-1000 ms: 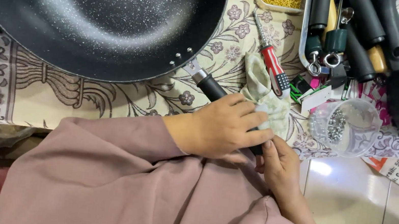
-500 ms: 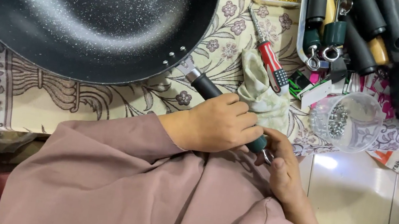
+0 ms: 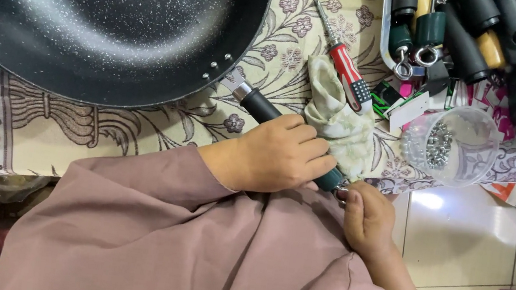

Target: Assembling a handle onto a wok using a screwdriver and screws

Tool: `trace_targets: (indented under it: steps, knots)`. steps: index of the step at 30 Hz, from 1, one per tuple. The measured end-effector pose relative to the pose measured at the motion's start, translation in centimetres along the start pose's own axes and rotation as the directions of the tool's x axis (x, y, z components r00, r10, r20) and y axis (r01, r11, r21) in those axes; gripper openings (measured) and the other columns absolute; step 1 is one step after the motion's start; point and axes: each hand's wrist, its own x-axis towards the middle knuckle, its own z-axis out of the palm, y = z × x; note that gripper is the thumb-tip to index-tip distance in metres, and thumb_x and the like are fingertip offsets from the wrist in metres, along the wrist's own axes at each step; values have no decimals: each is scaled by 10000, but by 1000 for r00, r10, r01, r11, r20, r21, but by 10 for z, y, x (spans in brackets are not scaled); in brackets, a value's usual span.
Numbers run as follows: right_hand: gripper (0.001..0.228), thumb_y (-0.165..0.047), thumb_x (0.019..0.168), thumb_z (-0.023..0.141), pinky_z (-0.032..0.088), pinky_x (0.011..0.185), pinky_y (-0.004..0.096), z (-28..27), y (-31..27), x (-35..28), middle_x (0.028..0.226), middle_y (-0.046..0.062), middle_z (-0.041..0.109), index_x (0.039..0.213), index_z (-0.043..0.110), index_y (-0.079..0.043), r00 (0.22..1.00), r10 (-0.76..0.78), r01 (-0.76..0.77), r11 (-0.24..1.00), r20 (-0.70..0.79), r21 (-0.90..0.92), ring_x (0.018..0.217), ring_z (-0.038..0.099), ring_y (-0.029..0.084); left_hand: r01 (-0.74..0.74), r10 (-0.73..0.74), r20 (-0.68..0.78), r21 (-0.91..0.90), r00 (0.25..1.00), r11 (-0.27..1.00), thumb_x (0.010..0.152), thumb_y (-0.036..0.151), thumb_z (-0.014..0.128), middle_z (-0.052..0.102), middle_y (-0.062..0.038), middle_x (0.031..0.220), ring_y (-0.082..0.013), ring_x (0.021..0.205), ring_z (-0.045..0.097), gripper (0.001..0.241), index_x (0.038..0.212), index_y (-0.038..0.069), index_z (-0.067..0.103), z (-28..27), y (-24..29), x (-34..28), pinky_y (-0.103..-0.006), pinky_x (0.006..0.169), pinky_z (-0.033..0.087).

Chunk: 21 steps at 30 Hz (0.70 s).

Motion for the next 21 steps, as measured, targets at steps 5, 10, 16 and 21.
trace_targets:
  steps: [5,10,16,21]
  knots:
    - [406,-191,1053,486,507,480,373,3,6,1,537,92,639,755,725,-55,976,205,-214,961,69,175,458,601,252,-2,2,-2,-17,1000,1000,1070,491,261,500,-57,804,-261,701,545,535,1017,80,600,0,-4,-3,-409,731,486]
    - [730,-599,955,553,508,655,501,-10,20,0,913,212,679,1205,670,78,991,-131,132,989,16,-69,725,631,386,13,-13,-10,-31,1000,999,1069,496,251,497,-61,818,-266,720,542,543,1023,77,593,-4,-5,0,-404,742,487]
    - [359,-273,878,813,532,631,477,-8,11,6,903,200,680,1064,776,32,829,-557,499,780,-53,-378,677,590,355,16,-17,-11,-26,1000,1000,1047,509,328,503,-59,810,-259,716,542,513,1010,76,601,-4,-5,1,-401,738,495]
    - [253,-198,986,606,511,536,448,0,6,11,702,105,636,877,762,-32,953,-296,283,944,-59,-170,546,566,314,14,-14,9,-30,1000,999,1050,495,342,507,-66,817,-262,726,545,498,1020,71,602,-9,-5,1,-400,748,494]
